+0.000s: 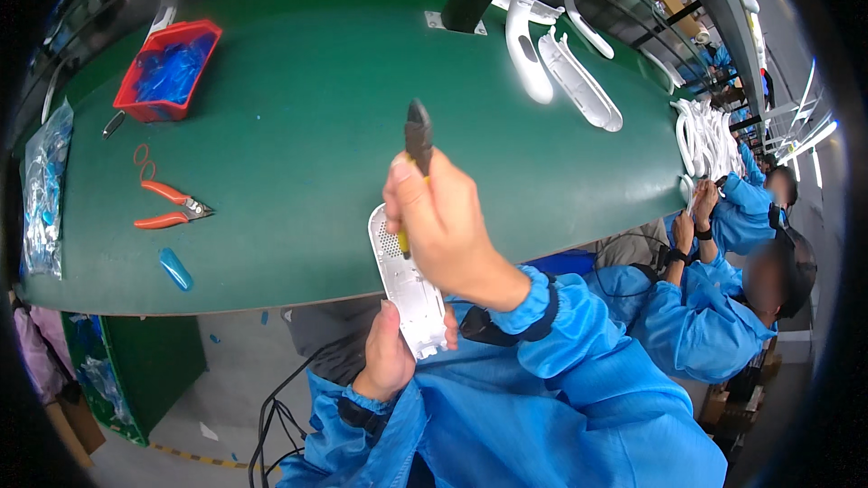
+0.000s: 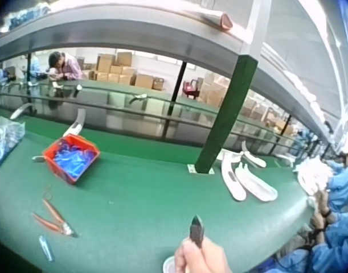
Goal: Trim and assemble white plastic electronic housing components using pliers.
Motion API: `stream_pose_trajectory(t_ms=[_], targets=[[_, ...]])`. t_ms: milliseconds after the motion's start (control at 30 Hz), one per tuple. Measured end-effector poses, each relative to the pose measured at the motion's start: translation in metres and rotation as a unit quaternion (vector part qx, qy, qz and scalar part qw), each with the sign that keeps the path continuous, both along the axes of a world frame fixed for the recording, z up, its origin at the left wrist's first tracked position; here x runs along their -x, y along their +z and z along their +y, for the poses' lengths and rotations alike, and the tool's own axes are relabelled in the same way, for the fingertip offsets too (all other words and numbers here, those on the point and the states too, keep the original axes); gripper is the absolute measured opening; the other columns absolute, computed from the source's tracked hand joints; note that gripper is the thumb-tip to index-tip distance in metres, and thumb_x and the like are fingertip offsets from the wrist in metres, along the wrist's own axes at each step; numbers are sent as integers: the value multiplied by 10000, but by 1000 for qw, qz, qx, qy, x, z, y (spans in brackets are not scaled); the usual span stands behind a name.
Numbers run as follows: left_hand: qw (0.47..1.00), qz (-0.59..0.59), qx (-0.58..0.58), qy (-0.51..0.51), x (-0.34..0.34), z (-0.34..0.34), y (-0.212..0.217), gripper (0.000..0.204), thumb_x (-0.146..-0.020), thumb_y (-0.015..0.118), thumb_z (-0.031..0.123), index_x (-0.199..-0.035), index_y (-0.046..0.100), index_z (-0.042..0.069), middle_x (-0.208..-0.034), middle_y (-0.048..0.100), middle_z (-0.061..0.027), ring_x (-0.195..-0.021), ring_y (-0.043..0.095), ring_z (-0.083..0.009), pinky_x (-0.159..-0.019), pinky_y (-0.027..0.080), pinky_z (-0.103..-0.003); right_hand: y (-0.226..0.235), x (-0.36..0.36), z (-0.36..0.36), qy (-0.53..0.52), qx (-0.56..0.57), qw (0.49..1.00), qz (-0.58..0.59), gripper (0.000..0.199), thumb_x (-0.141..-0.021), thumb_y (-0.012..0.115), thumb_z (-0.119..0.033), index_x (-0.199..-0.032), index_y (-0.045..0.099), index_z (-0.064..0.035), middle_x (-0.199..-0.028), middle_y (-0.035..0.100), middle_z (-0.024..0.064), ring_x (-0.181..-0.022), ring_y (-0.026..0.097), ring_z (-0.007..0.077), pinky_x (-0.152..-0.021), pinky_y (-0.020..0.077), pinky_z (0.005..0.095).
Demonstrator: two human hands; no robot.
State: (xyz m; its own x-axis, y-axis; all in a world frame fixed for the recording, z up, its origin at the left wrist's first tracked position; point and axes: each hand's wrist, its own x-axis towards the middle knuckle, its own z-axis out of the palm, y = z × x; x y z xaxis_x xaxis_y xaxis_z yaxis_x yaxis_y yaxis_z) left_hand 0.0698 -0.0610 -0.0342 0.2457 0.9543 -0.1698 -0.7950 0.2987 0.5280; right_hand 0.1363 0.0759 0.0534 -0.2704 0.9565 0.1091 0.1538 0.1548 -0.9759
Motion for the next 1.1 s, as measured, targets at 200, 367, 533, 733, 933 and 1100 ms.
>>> stream_pose_trajectory(t_ms=[200,367,533,733,933,1100], targets=[[999,-18,-26,0,0,1,-5,699,-1036,260,545,-1153,553,-80,-999,652,-155,-839,647,-212,-776,534,-339,5,-9,-3,50,24,997,-51,321,-1060,400,-266,-863,485,-27,-686,540,40,-614,546,113,-577,460,256],[1000,-10,-20,-4,1,0,-4,698,-1037,260,543,-1148,553,-80,-980,654,-151,-831,648,-211,-772,531,-332,0,-6,-6,32,15,998,-55,311,-1060,396,-245,-855,482,-28,-677,537,30,-599,538,107,-564,453,265],[1000,-9,-12,-8,0,-2,-6,684,-1038,261,538,-1128,557,-73,-967,656,-152,-825,649,-211,-772,531,-330,-4,0,-10,-8,-6,997,-71,261,-1042,442,-206,-871,485,-13,-627,522,54,-540,538,166,-522,436,324],[1000,5,-9,-6,0,-1,-1,674,-1039,255,531,-1136,543,-70,-960,656,-162,-824,656,-224,-772,539,-347,-10,4,-9,-14,-81,985,-152,228,-1013,491,-177,-893,486,17,-617,496,154,-519,518,326,-512,410,414],[998,32,-60,-4,7,-2,-1,548,-1034,389,406,-1292,449,-74,-1108,641,-195,-973,665,-262,-881,524,-395,-7,2,3,8,-9,998,-69,298,-1044,447,-247,-878,495,-5,-635,527,58,-542,554,164,-519,444,320],[970,213,-90,-77,24,-22,4,365,-987,514,147,-1286,446,-51,-1117,638,-161,-978,655,-227,-890,517,-363,-9,0,0,-4,5,999,-38,325,-1053,429,-277,-875,494,-14,-675,535,29,-570,543,108,-539,451,279]])
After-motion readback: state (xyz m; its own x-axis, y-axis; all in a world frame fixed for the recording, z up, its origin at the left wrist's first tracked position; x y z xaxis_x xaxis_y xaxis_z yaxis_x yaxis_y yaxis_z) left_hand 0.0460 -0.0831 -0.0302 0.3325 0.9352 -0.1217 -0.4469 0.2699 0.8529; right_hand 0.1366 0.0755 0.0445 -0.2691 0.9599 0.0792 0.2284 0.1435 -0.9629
